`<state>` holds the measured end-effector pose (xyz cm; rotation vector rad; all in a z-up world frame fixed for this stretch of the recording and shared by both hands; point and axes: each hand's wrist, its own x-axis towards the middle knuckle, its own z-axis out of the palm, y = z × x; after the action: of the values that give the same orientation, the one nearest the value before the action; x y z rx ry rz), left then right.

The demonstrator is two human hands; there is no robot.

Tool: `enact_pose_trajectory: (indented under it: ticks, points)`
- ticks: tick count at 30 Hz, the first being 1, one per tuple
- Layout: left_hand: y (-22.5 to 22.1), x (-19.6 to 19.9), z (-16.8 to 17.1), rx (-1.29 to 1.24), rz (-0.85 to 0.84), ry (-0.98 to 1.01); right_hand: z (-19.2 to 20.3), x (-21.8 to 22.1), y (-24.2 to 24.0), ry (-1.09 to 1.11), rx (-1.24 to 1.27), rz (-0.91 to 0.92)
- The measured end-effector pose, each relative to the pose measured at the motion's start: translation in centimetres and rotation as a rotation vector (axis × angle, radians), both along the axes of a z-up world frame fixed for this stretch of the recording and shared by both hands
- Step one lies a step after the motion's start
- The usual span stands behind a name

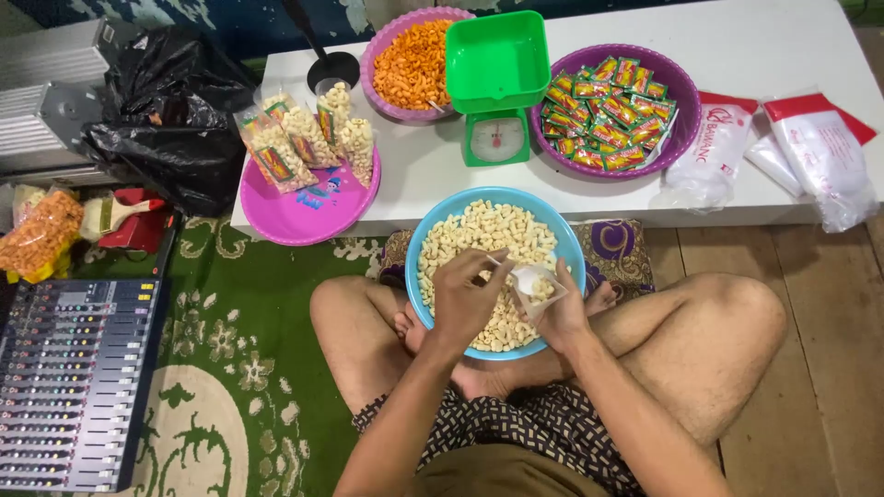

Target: A person sitting on the floor is manually filling small plastic bags with popcorn snacks using a spoon and their hands from a large bowl.

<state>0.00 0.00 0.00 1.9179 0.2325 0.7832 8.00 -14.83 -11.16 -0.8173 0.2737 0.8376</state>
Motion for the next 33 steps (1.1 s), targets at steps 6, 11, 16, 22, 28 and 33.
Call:
enact_pose_trajectory:
  ticks: [6,11,16,22,28,33]
  points:
    - [-1.7,-0.4,2.8,0.280,-0.079,-0.153,-0.5,0.5,-0.2,0.006,0.035,0.000]
    - [-1.9,-0.6,3.0,0.319,-0.138,-0.198,0.6,0.4,-0.1,0.014,0.031,-0.003]
    - [-1.5,-0.6,2.7,0.377,-0.256,-0.207,-0.2,0.0,0.0,-0.008,0.024,-0.037]
    - [-1.2,-0.8,2.2,0.362,-0.288,-0.206,-1.2,-0.1,-0.1,-0.014,0.028,-0.021]
    - [-0.4,-1.9,2.3,0.311,-0.255,-0.248,-0.8,0.0,0.0,-0.007,0.005,0.040]
    - [1.2,-2.8,1.3,0.187,-0.166,-0.313,-2.2,0.2,-0.2,0.007,-0.025,0.025]
